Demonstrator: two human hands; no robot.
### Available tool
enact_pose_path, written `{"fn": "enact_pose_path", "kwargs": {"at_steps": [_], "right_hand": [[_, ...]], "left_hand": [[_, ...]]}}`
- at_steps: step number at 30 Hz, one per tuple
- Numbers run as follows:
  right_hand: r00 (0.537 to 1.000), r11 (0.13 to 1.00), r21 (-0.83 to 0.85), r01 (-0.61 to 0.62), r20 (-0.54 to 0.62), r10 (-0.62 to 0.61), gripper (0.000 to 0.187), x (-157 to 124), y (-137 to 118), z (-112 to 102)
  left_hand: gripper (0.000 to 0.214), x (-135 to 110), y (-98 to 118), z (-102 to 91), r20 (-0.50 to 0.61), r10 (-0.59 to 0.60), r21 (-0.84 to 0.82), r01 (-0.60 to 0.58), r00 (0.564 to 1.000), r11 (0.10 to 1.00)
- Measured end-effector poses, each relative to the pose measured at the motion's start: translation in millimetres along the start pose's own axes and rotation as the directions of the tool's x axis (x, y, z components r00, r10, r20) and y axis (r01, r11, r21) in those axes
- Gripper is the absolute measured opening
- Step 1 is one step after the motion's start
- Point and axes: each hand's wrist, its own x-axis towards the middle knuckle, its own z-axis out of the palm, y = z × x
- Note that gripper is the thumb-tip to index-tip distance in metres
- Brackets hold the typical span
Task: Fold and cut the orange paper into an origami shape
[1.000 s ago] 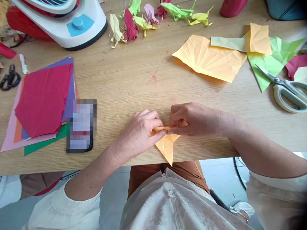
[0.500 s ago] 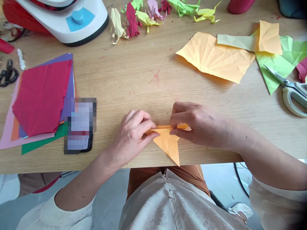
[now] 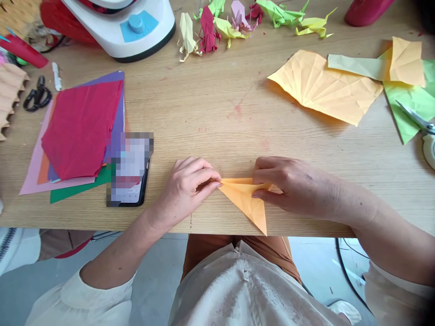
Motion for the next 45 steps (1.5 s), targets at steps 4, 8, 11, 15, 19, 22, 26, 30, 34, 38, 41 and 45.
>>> {"fn": "enact_pose_path", "kwargs": {"at_steps": [4,8,11,15,19,22,26,30,34,38,41,45], "right_hand": [[1.0,1.0,-0.017,0.0,-0.001,0.0,0.016,-0.6,-0.3,-0.3],[0.999,1.0,-0.021,0.005,-0.041,-0.006,0.013,-1.5,-0.7,1.3],[0.999,1.0,-0.014,0.007,-0.052,-0.008,0.017,-1.5,-1.9,1.7],[0.999,1.0,0.001,-0.018,-0.05,0.018,0.024,0.0,-3.9,1.4],[0.995,0.997,0.016,-0.07,-0.071,0.071,0.022,0.9,-4.3,2.6],[0.99,0.994,0.027,-0.11,-0.081,0.112,0.019,0.3,-3.8,3.8],[0.986,0.989,0.021,-0.143,-0.084,0.144,0.016,-0.4,-3.2,4.6],[0.984,0.987,0.025,-0.158,-0.079,0.159,0.016,0.5,-2.9,3.8],[0.984,0.985,0.031,-0.167,-0.058,0.169,0.015,1.7,-3.5,2.0],[0.982,0.983,0.021,-0.18,-0.053,0.181,0.018,2.0,-4.5,1.1],[0.982,0.985,0.023,-0.171,-0.074,0.172,0.024,2.1,-4.5,1.3],[0.983,0.986,0.03,-0.163,-0.078,0.165,0.023,2.4,-3.8,1.9]], "left_hand": [[0.009,-0.5,-3.3,-1.5,0.007,-0.03,-0.018,0.03,1.0,0.999],[0.008,-0.8,-6.2,-3.2,0.02,-0.028,-0.064,0.029,0.999,0.997],[0.011,-1.5,-8.6,-5.0,0.034,-0.006,-0.077,0.009,0.999,0.997],[0.011,-1.6,-9.8,-6.6,0.035,-0.011,-0.068,0.013,0.999,0.998],[0.01,-0.7,-9.8,-7.3,0.062,-0.064,-0.079,0.068,0.996,0.995],[0.009,-0.5,-11.0,-7.2,0.067,-0.065,-0.096,0.071,0.996,0.993],[0.008,-0.2,-13.5,-7.1,0.073,-0.074,-0.088,0.08,0.995,0.993],[0.01,1.7,-14.5,-9.4,0.122,-0.075,-0.053,0.082,0.99,0.995],[0.012,3.8,-14.4,-13.1,0.154,-0.065,-0.028,0.07,0.986,0.997],[0.01,3.0,-14.3,-14.2,0.148,-0.067,-0.046,0.075,0.987,0.996],[0.01,1.2,-14.7,-13.2,0.133,-0.08,-0.042,0.087,0.988,0.995],[0.008,-0.8,-15.8,-10.9,0.11,-0.066,-0.052,0.072,0.992,0.996]]}}
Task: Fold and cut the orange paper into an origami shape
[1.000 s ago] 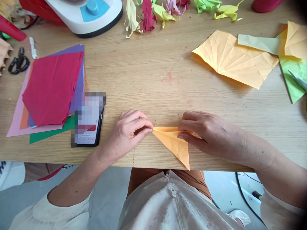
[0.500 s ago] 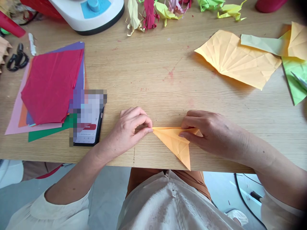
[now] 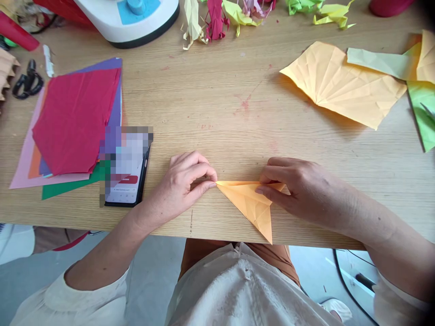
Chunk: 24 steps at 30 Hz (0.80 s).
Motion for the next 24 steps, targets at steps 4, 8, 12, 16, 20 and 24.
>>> {"fn": "enact_pose_path", "kwargs": {"at_steps": [4,8,12,16,20,24], "right_hand": [[1.0,1.0,0.0,-0.003,0.003,0.003,0.02,0.6,0.6,0.7],[1.0,1.0,0.003,-0.002,0.0,0.002,0.019,0.7,1.0,1.2],[1.0,1.0,0.0,-0.015,-0.001,0.015,0.018,0.2,0.8,1.4],[1.0,1.0,0.0,-0.018,-0.004,0.018,0.018,0.1,1.0,1.9],[1.0,1.0,0.0,-0.027,-0.01,0.027,0.017,0.3,1.6,2.8],[0.999,0.999,0.002,-0.038,-0.012,0.038,0.018,0.3,1.8,3.6]], "left_hand": [[0.009,-0.3,0.1,1.1,-0.017,0.018,-0.011,-0.019,1.0,1.0],[0.01,0.0,2.3,0.7,-0.014,0.007,-0.002,-0.007,1.0,1.0],[0.013,0.0,4.2,0.1,-0.004,-0.007,0.011,0.007,1.0,1.0],[0.012,0.0,4.9,0.1,0.0,0.003,0.023,-0.003,1.0,1.0],[0.008,-0.4,5.4,2.0,-0.02,-0.012,0.019,0.013,1.0,1.0],[0.009,-1.3,5.3,5.1,-0.034,-0.024,0.008,0.025,0.999,1.0]]}}
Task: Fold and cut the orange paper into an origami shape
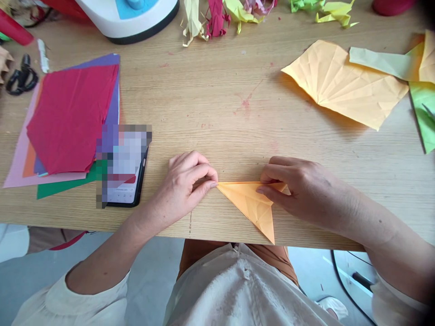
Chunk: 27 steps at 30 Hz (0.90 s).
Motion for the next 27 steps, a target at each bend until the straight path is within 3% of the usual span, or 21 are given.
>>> {"fn": "enact_pose_path", "kwargs": {"at_steps": [27], "right_hand": [[0.999,0.997,-0.074,-0.022,-0.031,0.02,0.018,-0.9,-1.7,3.0]], "left_hand": [[0.014,-0.8,8.1,12.1,-0.08,-0.032,0.165,0.045,0.996,0.985]]}}
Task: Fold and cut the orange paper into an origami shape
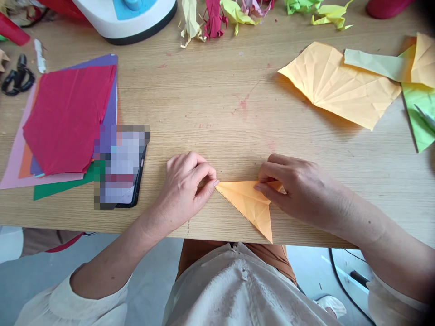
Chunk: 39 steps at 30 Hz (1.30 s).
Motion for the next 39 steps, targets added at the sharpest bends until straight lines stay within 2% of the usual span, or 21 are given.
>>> {"fn": "enact_pose_path", "kwargs": {"at_steps": [15,29,34,39], "right_hand": [[1.0,0.999,-0.038,0.006,-0.003,-0.006,0.017,1.4,-1.6,-0.1],[0.999,0.995,-0.09,0.033,-0.039,-0.037,0.017,0.9,-0.9,3.0],[0.999,0.996,-0.083,0.036,-0.031,-0.039,0.017,1.1,-0.9,3.1],[0.996,0.994,-0.093,0.054,-0.065,-0.061,0.018,1.4,0.0,5.0]], "left_hand": [[0.019,-1.2,-1.8,2.7,-0.015,0.03,0.021,-0.03,0.999,0.999],[0.016,-0.3,-0.1,2.7,-0.011,0.009,0.027,-0.009,1.0,1.0],[0.012,-1.1,-5.4,-0.4,0.005,0.05,-0.028,-0.05,0.999,0.998],[0.007,-8.3,-6.7,-2.6,-0.055,0.095,-0.022,-0.096,0.994,0.995]]}}
